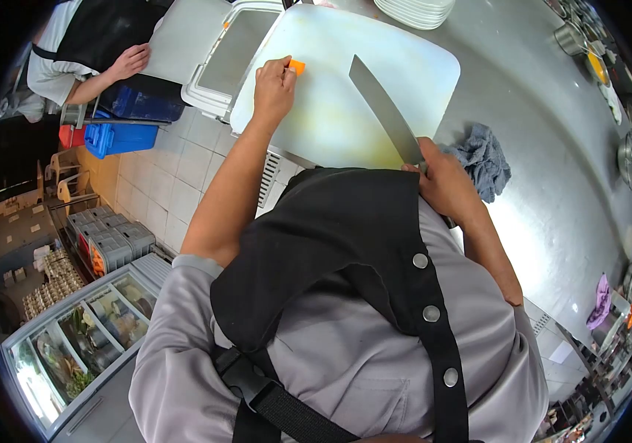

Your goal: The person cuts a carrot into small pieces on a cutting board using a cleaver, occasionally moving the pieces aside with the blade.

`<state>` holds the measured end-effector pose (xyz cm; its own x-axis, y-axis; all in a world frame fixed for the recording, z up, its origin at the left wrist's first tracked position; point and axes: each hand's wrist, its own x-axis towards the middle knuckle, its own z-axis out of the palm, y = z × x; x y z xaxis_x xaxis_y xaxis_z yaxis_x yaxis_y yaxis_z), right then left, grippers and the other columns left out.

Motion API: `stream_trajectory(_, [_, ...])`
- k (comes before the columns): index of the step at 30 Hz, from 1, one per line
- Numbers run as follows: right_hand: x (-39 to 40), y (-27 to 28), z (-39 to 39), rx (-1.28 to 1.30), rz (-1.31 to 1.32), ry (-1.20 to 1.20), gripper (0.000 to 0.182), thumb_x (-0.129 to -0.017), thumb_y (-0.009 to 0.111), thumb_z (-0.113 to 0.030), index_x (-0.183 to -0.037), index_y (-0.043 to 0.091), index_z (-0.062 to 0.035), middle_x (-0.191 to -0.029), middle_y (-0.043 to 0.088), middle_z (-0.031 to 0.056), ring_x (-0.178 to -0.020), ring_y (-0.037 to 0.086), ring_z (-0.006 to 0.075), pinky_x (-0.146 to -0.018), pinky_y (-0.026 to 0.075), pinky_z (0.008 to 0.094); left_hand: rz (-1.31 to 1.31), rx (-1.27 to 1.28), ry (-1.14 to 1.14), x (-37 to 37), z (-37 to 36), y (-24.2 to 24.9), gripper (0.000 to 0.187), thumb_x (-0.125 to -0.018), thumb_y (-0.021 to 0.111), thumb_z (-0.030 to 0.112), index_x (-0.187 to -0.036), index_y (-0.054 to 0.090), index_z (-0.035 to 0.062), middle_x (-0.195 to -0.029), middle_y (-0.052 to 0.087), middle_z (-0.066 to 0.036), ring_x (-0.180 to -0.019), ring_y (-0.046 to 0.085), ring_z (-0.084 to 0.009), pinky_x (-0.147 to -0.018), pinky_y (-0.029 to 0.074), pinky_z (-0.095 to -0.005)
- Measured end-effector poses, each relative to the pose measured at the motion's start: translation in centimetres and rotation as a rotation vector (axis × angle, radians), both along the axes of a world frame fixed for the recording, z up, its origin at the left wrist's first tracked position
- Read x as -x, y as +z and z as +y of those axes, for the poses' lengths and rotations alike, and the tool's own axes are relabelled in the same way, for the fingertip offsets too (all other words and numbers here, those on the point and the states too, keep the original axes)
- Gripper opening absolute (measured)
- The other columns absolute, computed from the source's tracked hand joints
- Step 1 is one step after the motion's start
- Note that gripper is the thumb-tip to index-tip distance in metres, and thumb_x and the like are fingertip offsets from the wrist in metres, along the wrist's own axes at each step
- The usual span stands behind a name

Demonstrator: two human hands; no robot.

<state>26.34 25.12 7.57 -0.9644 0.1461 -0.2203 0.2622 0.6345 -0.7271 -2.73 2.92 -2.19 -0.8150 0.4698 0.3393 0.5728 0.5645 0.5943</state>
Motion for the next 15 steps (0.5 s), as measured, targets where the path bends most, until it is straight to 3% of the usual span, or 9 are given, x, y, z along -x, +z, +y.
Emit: stream_trajectory(15, [0.2, 0.2, 0.2, -0.002, -0.020, 0.013, 0.033, -0.095, 0.067, -0.017, -0.109, 0.044, 0.0014, -0.078, 0.065, 0.0289, -0.082, 0.063, 0.0518, -0.070, 0.045, 0.0572, -0.031, -0.011, 0.035, -1.1, -0.3, 0.3, 0.031, -0.099, 0.055, 0.011, -0.128, 0.065, 0.0040, -0.120, 0.069, -0.011, -0.106, 0.058, -0.0337, -0.097, 0.047, -0.0415])
